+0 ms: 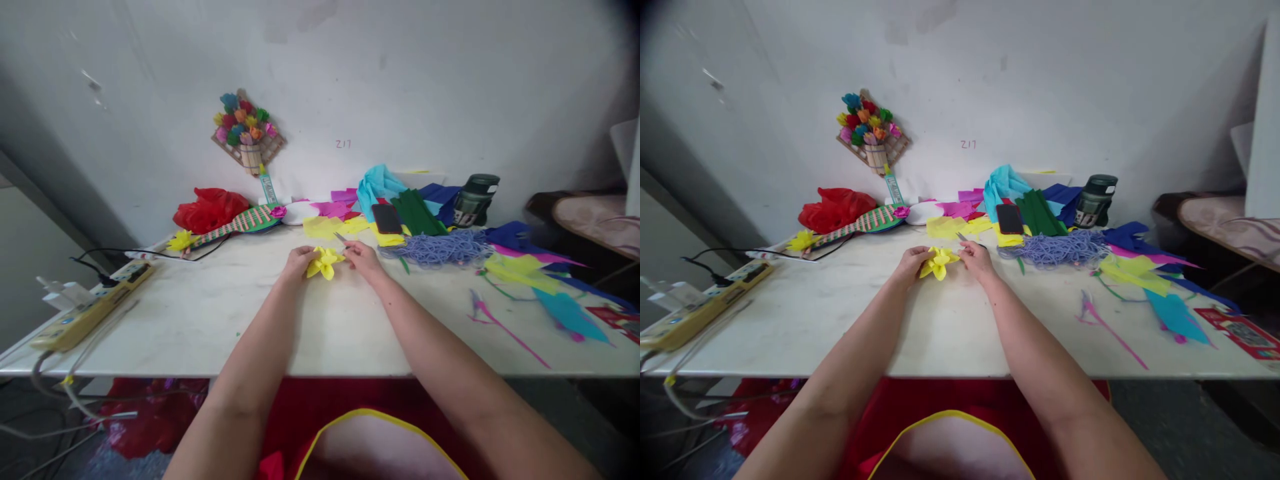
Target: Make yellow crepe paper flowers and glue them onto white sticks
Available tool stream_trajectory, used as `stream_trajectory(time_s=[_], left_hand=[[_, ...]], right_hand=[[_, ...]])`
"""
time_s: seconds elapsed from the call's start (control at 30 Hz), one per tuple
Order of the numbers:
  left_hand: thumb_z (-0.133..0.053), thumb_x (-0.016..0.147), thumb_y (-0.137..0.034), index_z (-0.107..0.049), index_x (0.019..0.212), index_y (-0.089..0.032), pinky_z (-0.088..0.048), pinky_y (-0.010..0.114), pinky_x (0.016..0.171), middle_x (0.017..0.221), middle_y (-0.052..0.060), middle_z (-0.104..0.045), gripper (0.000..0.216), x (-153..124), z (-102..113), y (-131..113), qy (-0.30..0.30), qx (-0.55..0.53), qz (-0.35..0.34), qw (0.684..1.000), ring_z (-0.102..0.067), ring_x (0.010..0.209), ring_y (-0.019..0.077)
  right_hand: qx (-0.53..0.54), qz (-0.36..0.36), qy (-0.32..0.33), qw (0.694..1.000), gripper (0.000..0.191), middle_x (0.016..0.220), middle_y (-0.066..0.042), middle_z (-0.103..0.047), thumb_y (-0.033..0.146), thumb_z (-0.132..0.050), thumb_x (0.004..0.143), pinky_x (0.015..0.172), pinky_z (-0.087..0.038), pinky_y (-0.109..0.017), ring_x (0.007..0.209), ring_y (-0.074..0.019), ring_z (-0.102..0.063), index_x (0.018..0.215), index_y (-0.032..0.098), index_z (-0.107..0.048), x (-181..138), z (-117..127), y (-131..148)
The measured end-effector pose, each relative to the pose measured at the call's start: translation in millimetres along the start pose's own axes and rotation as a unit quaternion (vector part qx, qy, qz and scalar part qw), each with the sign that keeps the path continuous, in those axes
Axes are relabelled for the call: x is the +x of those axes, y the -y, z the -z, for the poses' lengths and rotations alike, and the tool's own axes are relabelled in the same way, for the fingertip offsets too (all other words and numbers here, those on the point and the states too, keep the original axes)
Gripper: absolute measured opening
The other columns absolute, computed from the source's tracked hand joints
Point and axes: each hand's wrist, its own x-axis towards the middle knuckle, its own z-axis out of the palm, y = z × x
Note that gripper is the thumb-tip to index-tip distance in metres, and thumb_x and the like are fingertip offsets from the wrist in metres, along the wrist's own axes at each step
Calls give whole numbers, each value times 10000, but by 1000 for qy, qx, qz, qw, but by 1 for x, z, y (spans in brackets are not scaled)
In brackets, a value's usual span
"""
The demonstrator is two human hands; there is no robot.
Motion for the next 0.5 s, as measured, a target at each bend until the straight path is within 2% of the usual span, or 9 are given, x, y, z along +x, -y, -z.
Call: stream_trajectory(time_s=[0.17,0.37,0.5], left_hand=[[-697,547,-347,-592,688,-111,-370,204,445,550,28,-597,295,7,4,7,-17,71,-16,997,-522,470,104],[-734,512,-293,-608,756,-111,-420,225,506,613,38,-626,329,3,5,4,21,83,12,996,-560,530,122],[-713,546,-257,-606,732,-120,-385,206,463,563,17,-603,254,-1,6,0,33,114,29,993,-518,471,96]], right_hand=[[-48,2,-33,998,329,697,9,-575,272,-514,660,451,-424,-206,444,-53,-440,957,155,-594,10,0,-16],[-99,10,-35,994,306,760,-15,-629,235,-530,672,535,-472,-224,568,-93,-547,961,182,-616,13,1,-22],[-139,24,-46,989,286,755,-10,-642,219,-550,665,602,-485,-250,631,-115,-577,938,200,-632,14,1,-23]])
